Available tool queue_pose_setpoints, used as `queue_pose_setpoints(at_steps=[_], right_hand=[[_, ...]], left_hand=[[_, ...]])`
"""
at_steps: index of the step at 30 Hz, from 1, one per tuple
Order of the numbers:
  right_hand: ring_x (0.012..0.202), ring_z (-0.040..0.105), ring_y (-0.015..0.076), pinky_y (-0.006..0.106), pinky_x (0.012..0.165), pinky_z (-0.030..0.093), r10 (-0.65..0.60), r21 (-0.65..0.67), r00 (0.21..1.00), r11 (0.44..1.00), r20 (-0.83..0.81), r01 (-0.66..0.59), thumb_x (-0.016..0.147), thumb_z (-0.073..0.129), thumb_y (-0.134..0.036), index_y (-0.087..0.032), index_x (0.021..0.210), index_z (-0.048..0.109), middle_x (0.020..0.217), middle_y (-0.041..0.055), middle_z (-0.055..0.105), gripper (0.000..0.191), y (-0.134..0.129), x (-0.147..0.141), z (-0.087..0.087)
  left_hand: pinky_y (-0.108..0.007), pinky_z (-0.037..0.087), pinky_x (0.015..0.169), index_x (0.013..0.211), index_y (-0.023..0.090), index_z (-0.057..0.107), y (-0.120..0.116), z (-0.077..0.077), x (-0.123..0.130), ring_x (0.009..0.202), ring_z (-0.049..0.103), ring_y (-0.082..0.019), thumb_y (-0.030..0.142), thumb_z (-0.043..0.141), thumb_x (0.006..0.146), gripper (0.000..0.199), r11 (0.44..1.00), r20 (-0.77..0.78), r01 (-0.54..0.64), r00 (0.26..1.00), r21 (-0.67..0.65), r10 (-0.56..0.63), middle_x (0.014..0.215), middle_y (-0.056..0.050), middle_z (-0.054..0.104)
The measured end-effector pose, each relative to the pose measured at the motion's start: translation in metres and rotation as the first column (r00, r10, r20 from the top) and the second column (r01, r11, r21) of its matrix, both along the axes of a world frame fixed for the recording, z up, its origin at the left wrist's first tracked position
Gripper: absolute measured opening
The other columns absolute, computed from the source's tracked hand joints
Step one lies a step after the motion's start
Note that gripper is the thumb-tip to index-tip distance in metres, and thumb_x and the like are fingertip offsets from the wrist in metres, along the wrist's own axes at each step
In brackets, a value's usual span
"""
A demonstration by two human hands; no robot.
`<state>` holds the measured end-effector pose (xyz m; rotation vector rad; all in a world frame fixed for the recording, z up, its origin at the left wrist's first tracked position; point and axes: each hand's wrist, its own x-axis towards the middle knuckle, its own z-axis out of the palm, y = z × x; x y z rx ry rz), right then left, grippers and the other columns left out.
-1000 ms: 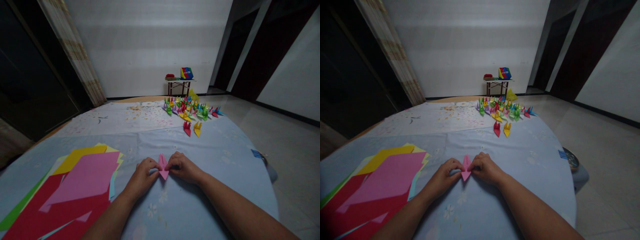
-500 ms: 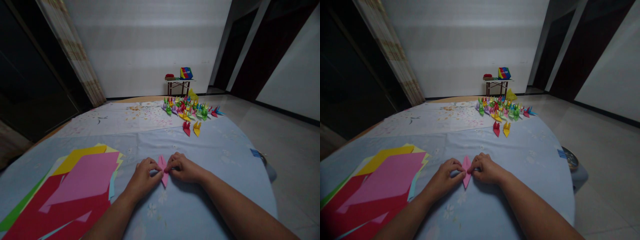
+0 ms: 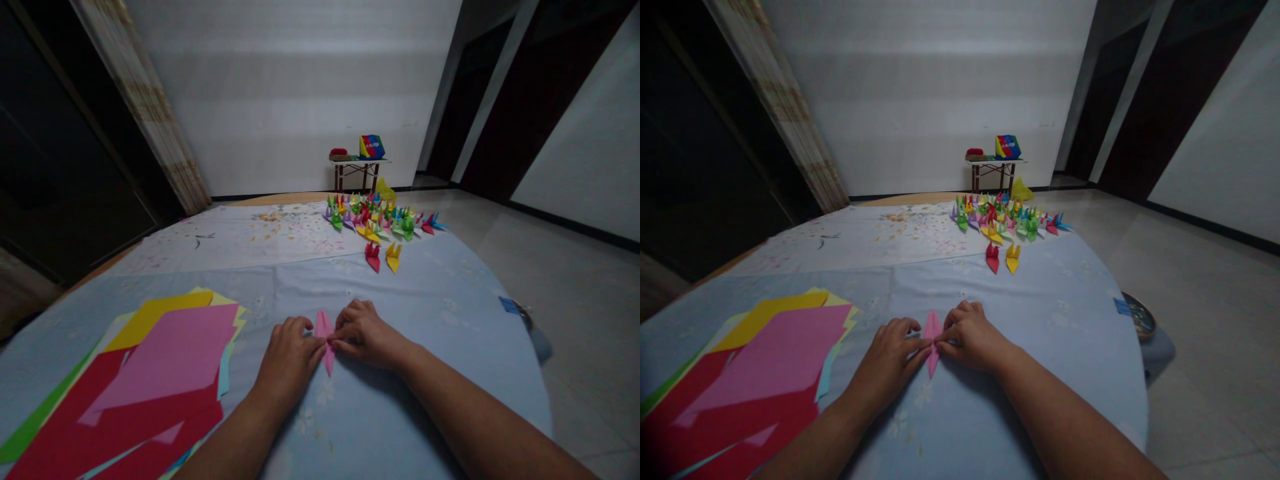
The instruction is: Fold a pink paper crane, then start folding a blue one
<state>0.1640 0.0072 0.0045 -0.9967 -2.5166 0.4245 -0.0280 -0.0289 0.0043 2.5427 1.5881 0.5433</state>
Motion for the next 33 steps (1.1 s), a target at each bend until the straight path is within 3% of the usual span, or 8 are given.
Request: queue_pose_setpoints(at_steps=[8,16,23,30,33], right_hand=[[0.085,0.045,0.0185,0.035,0.077,0.027,0.011,0.002,0.999,1.0,0.042,-0.011,0.079,0.056,-0.033,-0.027,0.079,0.071,0.081,0.0028,0.064,0.016,0.001,0.004,0.004],[0.084,0.046,0.0171,0.034,0.076,0.027,-0.022,-0.012,0.999,1.0,0.028,0.022,0.079,0.056,-0.034,-0.025,0.079,0.07,0.082,0.0023,0.064,0.017,0.0,0.003,0.004],[0.084,0.046,0.017,0.033,0.076,0.027,-0.008,-0.038,1.0,0.999,0.022,0.009,0.08,0.056,-0.033,-0.023,0.076,0.07,0.082,0.0029,0.063,0.018,0.0,0.002,0.005],[0.087,0.045,0.02,0.035,0.077,0.027,-0.223,-0.025,0.975,0.974,0.011,0.224,0.082,0.052,-0.041,-0.023,0.085,0.069,0.083,0.0063,0.061,0.025,0.001,-0.001,-0.002],[0.088,0.044,0.021,0.035,0.077,0.027,-0.236,-0.038,0.971,0.971,0.032,0.237,0.08,0.054,-0.044,-0.022,0.084,0.068,0.084,0.0067,0.059,0.026,-0.001,-0.002,-0.003]], left_hand=[[-0.038,0.036,0.08,0.086,0.027,0.07,0.0,0.005,0.001,0.094,0.048,-0.024,0.03,0.055,0.08,0.016,1.0,-0.055,-0.001,0.998,-0.026,0.0,0.095,-0.007,0.057],[-0.035,0.037,0.079,0.088,0.03,0.07,0.006,-0.002,-0.008,0.091,0.05,-0.022,0.034,0.057,0.078,0.017,0.997,0.096,-0.016,0.995,-0.069,0.022,0.091,-0.004,0.058],[-0.035,0.037,0.077,0.081,0.026,0.07,0.009,-0.005,-0.009,0.089,0.052,-0.021,0.032,0.06,0.076,0.013,0.998,0.097,-0.014,0.995,-0.063,0.02,0.088,-0.004,0.06],[-0.034,0.037,0.078,0.084,0.025,0.069,0.009,-0.004,-0.01,0.087,0.052,-0.021,0.034,0.058,0.078,0.016,0.997,0.164,-0.003,0.986,-0.083,0.017,0.086,-0.004,0.06],[-0.033,0.037,0.077,0.084,0.023,0.068,0.009,-0.001,-0.008,0.084,0.053,-0.02,0.033,0.059,0.076,0.015,0.995,0.184,-0.002,0.983,-0.103,0.021,0.083,-0.004,0.06]])
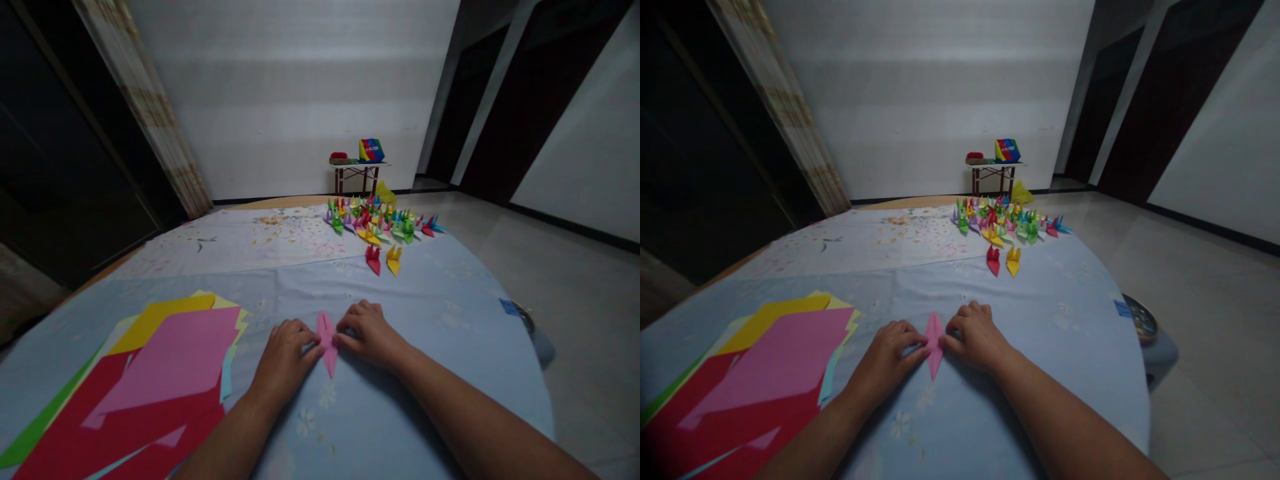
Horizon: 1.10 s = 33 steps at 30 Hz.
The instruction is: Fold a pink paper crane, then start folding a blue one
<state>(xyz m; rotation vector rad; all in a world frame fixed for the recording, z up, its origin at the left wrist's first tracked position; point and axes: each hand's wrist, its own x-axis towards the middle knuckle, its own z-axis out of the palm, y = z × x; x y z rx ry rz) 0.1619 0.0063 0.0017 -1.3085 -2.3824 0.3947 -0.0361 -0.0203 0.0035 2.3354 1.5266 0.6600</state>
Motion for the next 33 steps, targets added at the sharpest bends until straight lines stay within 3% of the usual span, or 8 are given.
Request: queue_pose_setpoints(at_steps=[13,16,19,22,25,27,30,33], right_hand=[[0.091,0.05,0.0192,0.035,0.084,0.036,0.132,-0.106,0.955,0.981,-0.265,-0.165,0.08,0.055,-0.035,-0.023,0.102,0.062,0.091,0.0058,0.062,0.026,-0.002,-0.003,0.002],[0.095,0.05,0.0177,0.034,0.087,0.037,0.241,-0.069,0.903,0.957,-0.356,-0.282,0.08,0.055,-0.027,-0.021,0.109,0.058,0.098,0.0064,0.061,0.03,-0.005,-0.004,0.005],[0.097,0.051,0.0165,0.033,0.089,0.037,0.299,-0.037,0.862,0.939,-0.409,-0.343,0.08,0.052,-0.02,-0.022,0.11,0.057,0.102,0.006,0.06,0.03,-0.006,-0.005,0.006],[0.096,0.052,0.0163,0.033,0.087,0.04,0.225,-0.042,0.853,0.96,-0.472,-0.276,0.081,0.05,-0.018,-0.021,0.105,0.06,0.1,0.006,0.06,0.026,-0.004,-0.005,0.003],[0.085,0.054,0.0153,0.03,0.076,0.044,0.024,-0.122,0.854,0.987,-0.52,-0.102,0.081,0.05,-0.023,-0.019,0.102,0.06,0.094,0.0064,0.06,0.024,0.001,-0.005,-0.002],[0.074,0.055,0.0135,0.026,0.067,0.044,-0.096,-0.215,0.836,0.976,-0.539,-0.026,0.081,0.051,-0.029,-0.017,0.104,0.059,0.087,0.0051,0.06,0.027,0.004,-0.005,-0.006],[0.06,0.051,0.0101,0.022,0.056,0.041,-0.14,-0.343,0.798,0.935,-0.586,-0.087,0.079,0.054,-0.034,-0.015,0.108,0.055,0.072,0.0006,0.058,0.035,0.007,-0.006,-0.011],[0.053,0.048,0.0077,0.019,0.05,0.037,-0.128,-0.38,0.795,0.915,-0.593,-0.136,0.076,0.058,-0.029,-0.014,0.109,0.053,0.065,-0.0027,0.054,0.037,0.006,-0.009,-0.015]], left_hand=[[-0.025,0.039,0.065,0.075,0.018,0.065,-0.004,0.011,0.009,0.07,0.057,-0.017,0.041,0.035,0.086,0.039,0.98,0.266,-0.015,0.962,-0.196,0.068,0.072,-0.003,0.064],[-0.025,0.04,0.063,0.07,0.016,0.063,-0.001,0.01,0.01,0.066,0.056,-0.017,0.048,0.036,0.084,0.044,0.964,0.419,0.0,0.901,-0.265,0.115,0.068,-0.002,0.064],[-0.023,0.04,0.056,0.073,0.013,0.063,0.005,0.005,0.01,0.058,0.055,-0.014,0.049,0.053,0.074,0.037,0.908,0.578,0.046,0.785,-0.416,0.225,0.065,-0.002,0.064],[-0.02,0.037,0.047,0.074,0.012,0.061,0.01,-0.001,0.01,0.048,0.051,-0.01,0.041,0.067,0.062,0.032,0.835,0.679,0.098,0.637,-0.541,0.365,0.057,0.001,0.06],[-0.019,0.038,0.046,0.077,0.013,0.059,0.01,-0.006,0.011,0.045,0.049,-0.008,0.036,0.068,0.061,0.03,0.81,0.719,0.126,0.551,-0.573,0.423,0.057,0.001,0.06],[-0.019,0.041,0.048,0.081,0.012,0.057,0.009,-0.008,0.013,0.047,0.051,-0.008,0.036,0.067,0.063,0.031,0.801,0.728,0.147,0.536,-0.58,0.428,0.06,0.0,0.061],[-0.02,0.042,0.047,0.086,0.013,0.052,0.006,-0.011,0.018,0.047,0.053,-0.009,0.036,0.066,0.064,0.035,0.79,0.73,0.175,0.536,-0.587,0.424,0.064,-0.001,0.062],[-0.019,0.036,0.04,0.091,0.015,0.047,0.003,-0.012,0.022,0.039,0.049,-0.008,0.034,0.059,0.069,0.032,0.805,0.656,0.11,0.649,-0.582,0.385,0.06,0.002,0.06]])
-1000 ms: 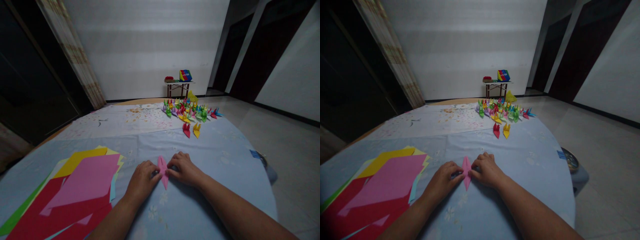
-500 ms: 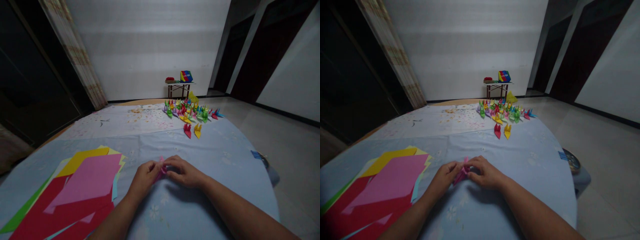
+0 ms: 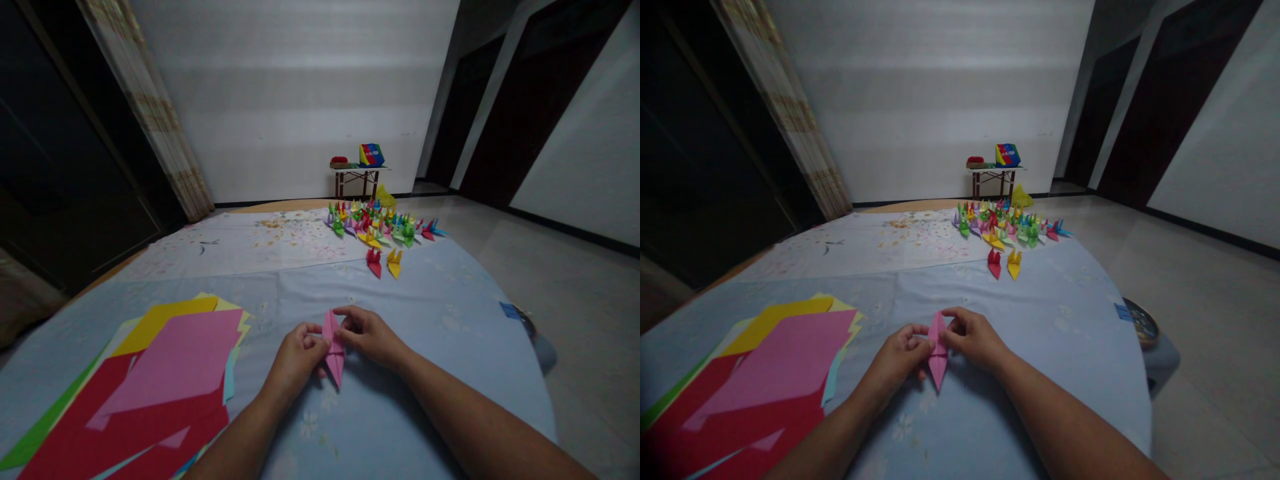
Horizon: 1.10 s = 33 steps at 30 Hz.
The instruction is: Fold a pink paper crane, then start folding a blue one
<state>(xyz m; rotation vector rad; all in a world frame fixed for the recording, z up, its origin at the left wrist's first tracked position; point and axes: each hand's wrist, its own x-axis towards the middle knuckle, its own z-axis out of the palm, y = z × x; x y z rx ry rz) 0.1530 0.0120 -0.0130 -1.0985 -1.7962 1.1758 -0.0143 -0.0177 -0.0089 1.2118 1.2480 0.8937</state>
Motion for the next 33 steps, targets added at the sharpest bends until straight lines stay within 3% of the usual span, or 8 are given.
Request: queue_pose_setpoints(at_steps=[3,6,9,12,16,23,30,33], right_hand=[[0.053,0.048,0.0076,0.019,0.051,0.037,-0.025,0.049,0.995,0.999,0.091,0.021,0.075,0.057,-0.023,-0.015,0.107,0.055,0.063,-0.0033,0.055,0.033,-0.002,-0.003,0.0],[0.057,0.052,0.0094,0.02,0.056,0.039,-0.034,0.14,0.974,0.99,0.223,0.003,0.075,0.055,-0.019,-0.017,0.107,0.057,0.067,-0.0014,0.06,0.032,-0.002,-0.006,0.001],[0.066,0.055,0.0119,0.023,0.064,0.041,-0.071,0.264,0.943,0.964,0.325,-0.018,0.076,0.056,-0.019,-0.017,0.103,0.06,0.076,0.0021,0.063,0.027,-0.001,-0.008,0.002],[0.074,0.054,0.014,0.025,0.07,0.041,-0.123,0.351,0.925,0.936,0.36,-0.012,0.077,0.056,-0.022,-0.016,0.098,0.062,0.08,0.0049,0.061,0.023,0.0,-0.007,0.003],[0.072,0.052,0.0136,0.025,0.068,0.039,-0.154,0.362,0.907,0.932,0.391,0.002,0.079,0.055,-0.029,-0.017,0.082,0.064,0.075,0.0038,0.057,0.016,-0.002,-0.004,0.006],[0.068,0.051,0.0124,0.024,0.064,0.037,-0.132,0.3,0.904,0.954,0.406,0.005,0.07,0.065,-0.028,-0.017,0.078,0.063,0.072,0.0011,0.057,0.014,-0.003,-0.004,0.005],[0.062,0.05,0.0095,0.019,0.057,0.038,-0.056,0.112,0.968,0.993,0.245,0.029,0.068,0.063,-0.015,-0.016,0.074,0.062,0.069,-0.0017,0.056,0.007,-0.001,-0.003,0.001],[0.061,0.048,0.0087,0.018,0.057,0.037,-0.018,0.103,0.98,0.995,0.201,-0.003,0.069,0.061,-0.012,-0.016,0.071,0.061,0.066,-0.0026,0.055,0.004,-0.001,-0.002,0.002]], left_hand=[[-0.019,0.036,0.045,0.095,0.018,0.045,-0.003,0.003,0.0,0.045,0.052,-0.01,0.03,0.054,0.074,0.026,0.988,-0.266,0.044,0.964,0.147,-0.003,0.056,0.005,0.056],[-0.021,0.037,0.052,0.098,0.02,0.047,-0.005,0.008,-0.004,0.056,0.056,-0.013,0.029,0.053,0.074,0.026,0.953,-0.534,0.11,0.843,0.281,0.06,0.06,0.005,0.057],[-0.022,0.035,0.055,0.097,0.022,0.05,-0.005,0.009,-0.008,0.059,0.056,-0.014,0.03,0.053,0.075,0.024,0.939,-0.659,0.162,0.747,0.304,0.084,0.063,0.005,0.058],[-0.022,0.034,0.055,0.095,0.023,0.051,-0.004,0.008,-0.009,0.059,0.056,-0.014,0.031,0.052,0.076,0.021,0.938,-0.676,0.176,0.733,0.297,0.076,0.065,0.004,0.058],[-0.022,0.033,0.055,0.094,0.023,0.052,-0.005,0.006,-0.008,0.06,0.056,-0.014,0.033,0.051,0.077,0.02,0.937,-0.683,0.174,0.725,0.303,0.086,0.065,0.004,0.059],[-0.022,0.035,0.056,0.095,0.022,0.051,-0.005,0.006,-0.009,0.062,0.056,-0.014,0.033,0.053,0.076,0.022,0.939,-0.679,0.168,0.729,0.3,0.086,0.066,0.004,0.059],[-0.022,0.036,0.054,0.099,0.019,0.051,0.0,0.003,-0.015,0.058,0.054,-0.013,0.032,0.058,0.071,0.033,0.953,-0.553,0.141,0.833,0.267,0.031,0.067,0.004,0.058],[-0.022,0.037,0.054,0.097,0.019,0.052,0.0,0.004,-0.015,0.056,0.051,-0.012,0.028,0.06,0.069,0.031,0.948,-0.523,0.133,0.851,0.287,0.039,0.074,0.002,0.059]])
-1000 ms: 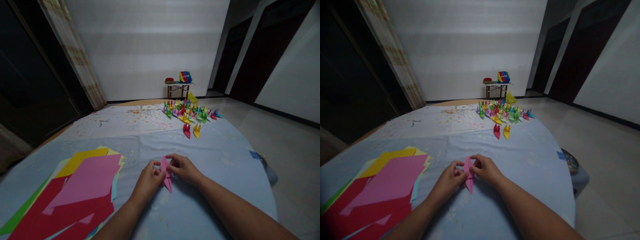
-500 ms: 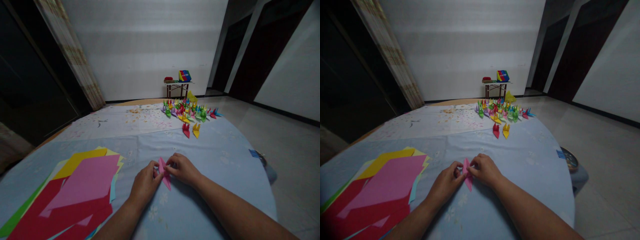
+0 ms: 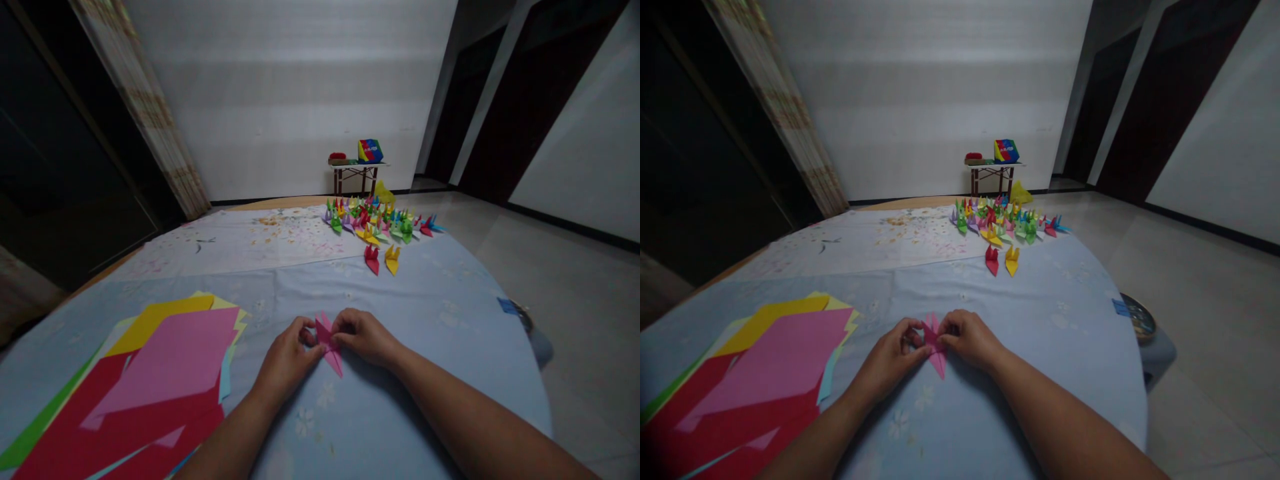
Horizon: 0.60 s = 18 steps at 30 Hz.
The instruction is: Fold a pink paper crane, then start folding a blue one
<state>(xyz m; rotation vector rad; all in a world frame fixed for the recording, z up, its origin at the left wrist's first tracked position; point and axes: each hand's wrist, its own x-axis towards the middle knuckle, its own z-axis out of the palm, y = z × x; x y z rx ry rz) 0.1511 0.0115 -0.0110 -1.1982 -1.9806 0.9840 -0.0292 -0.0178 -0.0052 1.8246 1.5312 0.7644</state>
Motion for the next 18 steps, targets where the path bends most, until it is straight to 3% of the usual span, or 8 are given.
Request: queue_pose_setpoints(at_steps=[8,15,18], right_hand=[[0.062,0.048,0.0086,0.019,0.059,0.038,0.138,0.059,0.99,0.989,0.015,-0.139,0.069,0.063,-0.016,-0.015,0.072,0.062,0.068,-0.0028,0.054,0.003,0.005,0.012,0.003],[0.058,0.049,0.0081,0.018,0.055,0.039,0.224,0.053,0.973,0.972,0.057,-0.227,0.073,0.061,-0.019,-0.015,0.077,0.063,0.067,-0.0022,0.057,0.007,0.007,0.017,0.002],[0.064,0.053,0.0102,0.021,0.061,0.041,0.252,0.1,0.962,0.96,0.103,-0.262,0.073,0.061,-0.021,-0.017,0.082,0.066,0.071,-0.0009,0.061,0.011,0.007,0.017,0.002]], left_hand=[[-0.023,0.04,0.06,0.084,0.02,0.058,-0.005,0.0,0.005,0.066,0.051,-0.013,0.028,0.058,0.073,0.013,0.984,-0.044,0.062,0.998,0.166,-0.055,0.081,0.0,0.056],[-0.024,0.04,0.064,0.08,0.022,0.062,-0.008,0.0,0.007,0.069,0.052,-0.014,0.02,0.054,0.074,0.011,0.984,-0.095,0.084,0.993,0.155,-0.07,0.081,0.0,0.055],[-0.023,0.04,0.063,0.077,0.022,0.063,-0.008,0.001,0.007,0.069,0.052,-0.013,0.018,0.054,0.073,0.011,0.982,-0.074,0.1,0.993,0.159,-0.089,0.08,0.0,0.055]])
